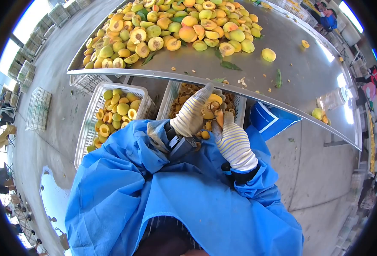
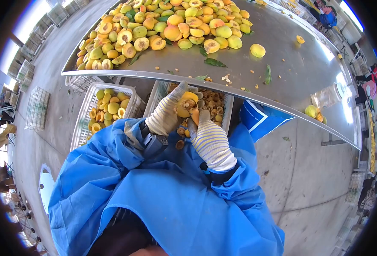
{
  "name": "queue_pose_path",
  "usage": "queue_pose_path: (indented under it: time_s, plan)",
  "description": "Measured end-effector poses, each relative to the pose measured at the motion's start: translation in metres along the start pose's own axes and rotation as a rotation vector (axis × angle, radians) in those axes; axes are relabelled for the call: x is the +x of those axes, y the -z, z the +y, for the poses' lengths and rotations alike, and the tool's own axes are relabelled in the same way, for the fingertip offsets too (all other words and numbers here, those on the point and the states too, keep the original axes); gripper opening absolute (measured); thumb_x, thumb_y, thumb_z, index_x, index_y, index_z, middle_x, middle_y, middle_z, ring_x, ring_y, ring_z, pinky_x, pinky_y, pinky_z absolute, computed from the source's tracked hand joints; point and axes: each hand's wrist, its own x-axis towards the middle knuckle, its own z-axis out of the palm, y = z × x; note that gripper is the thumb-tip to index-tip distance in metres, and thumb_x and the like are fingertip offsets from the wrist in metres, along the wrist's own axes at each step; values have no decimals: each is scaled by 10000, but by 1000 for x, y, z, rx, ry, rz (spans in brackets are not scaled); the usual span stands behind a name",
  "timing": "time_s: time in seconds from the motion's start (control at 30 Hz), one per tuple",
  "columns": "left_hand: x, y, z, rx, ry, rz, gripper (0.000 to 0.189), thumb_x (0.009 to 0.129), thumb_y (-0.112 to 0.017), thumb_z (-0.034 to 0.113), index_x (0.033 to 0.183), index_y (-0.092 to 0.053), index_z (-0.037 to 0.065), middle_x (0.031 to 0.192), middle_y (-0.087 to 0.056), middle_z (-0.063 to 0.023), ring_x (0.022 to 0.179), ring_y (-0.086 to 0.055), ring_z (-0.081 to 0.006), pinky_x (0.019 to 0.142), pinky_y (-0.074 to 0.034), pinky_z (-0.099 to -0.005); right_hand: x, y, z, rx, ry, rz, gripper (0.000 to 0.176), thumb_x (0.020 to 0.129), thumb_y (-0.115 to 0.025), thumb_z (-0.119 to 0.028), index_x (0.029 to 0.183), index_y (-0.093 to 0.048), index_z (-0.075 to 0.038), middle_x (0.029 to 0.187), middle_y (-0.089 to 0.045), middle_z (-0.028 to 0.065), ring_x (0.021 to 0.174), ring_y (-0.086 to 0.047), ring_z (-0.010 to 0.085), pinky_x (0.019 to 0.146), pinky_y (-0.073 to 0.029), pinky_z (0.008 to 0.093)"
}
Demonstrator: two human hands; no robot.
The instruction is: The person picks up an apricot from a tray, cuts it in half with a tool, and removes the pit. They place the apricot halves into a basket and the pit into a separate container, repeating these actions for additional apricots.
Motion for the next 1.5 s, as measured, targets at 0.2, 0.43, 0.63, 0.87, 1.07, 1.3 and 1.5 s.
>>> queue_pose_path:
  time_s: [0.2, 0.43, 0.63, 0.87, 1.07, 1.3, 1.5]
  plan:
    - [-2, -5, -5, 140, -180, 89, 449, 902, -671, 430, 1117, -617, 39, 975, -680, -82, 865, -664, -192, 814, -550, -322, 0, -13, 4, 179, 27, 1, 366, 946, -565, -286, 1120, -462, 19, 763, -625, 275, 716, -614, 470, 594, -478, 521]
    - [-3, 1, 15, 146, 63, 22, 444, 943, -612, 429, 1124, -620, 23, 996, -672, -96, 909, -654, -189, 833, -541, -323, -2, -5, 12, 137, 25, 40, 330, 930, -592, -308, 1028, -507, -5, 745, -631, 252, 687, -624, 450, 578, -477, 513]
    - [4, 18, 7, 53, 57, -26, 322, 958, -582, 262, 1186, -592, 35, 1122, -650, -111, 1023, -645, -208, 910, -535, -336, 0, 1, 11, 58, -41, -34, 349, 924, -617, -306, 1049, -519, 5, 820, -616, 275, 791, -605, 476, 627, -483, 485]
    - [3, 16, 7, 191, 115, -5, 396, 961, -586, 392, 1176, -606, 60, 1100, -662, -77, 1013, -650, -183, 867, -545, -315, 4, -2, 12, -29, 51, 37, 317, 916, -611, -310, 1006, -508, -23, 684, -629, 215, 638, -635, 414, 536, -489, 490]
    - [0, 20, 4, 372, 54, -90, 429, 984, -527, 451, 1160, -615, 70, 1069, -653, -44, 976, -637, -141, 845, -531, -288, 0, 0, 13, -109, 36, -53, 344, 920, -595, -335, 1025, -518, -17, 700, -636, 233, 644, -635, 421, 552, -491, 502]
    - [14, 38, 3, 790, -41, -156, 426, 1003, -497, 444, 1132, -613, 54, 1055, -632, -43, 949, -602, -111, 864, -497, -251, -6, -9, 26, 54, 59, -158, 343, 927, -595, -300, 1075, -525, 1, 775, -632, 265, 681, -633, 414, 580, -490, 475]
    - [7, 10, -16, 591, -303, -124, 531, 938, -628, 432, 1306, -506, 70, 1160, -595, -8, 1046, -571, -94, 901, -471, -250, 3, -2, 17, 818, -369, -173, 322, 958, -593, -267, 1101, -537, 16, 851, -648, 162, 733, -633, 298, 655, -503, 379]
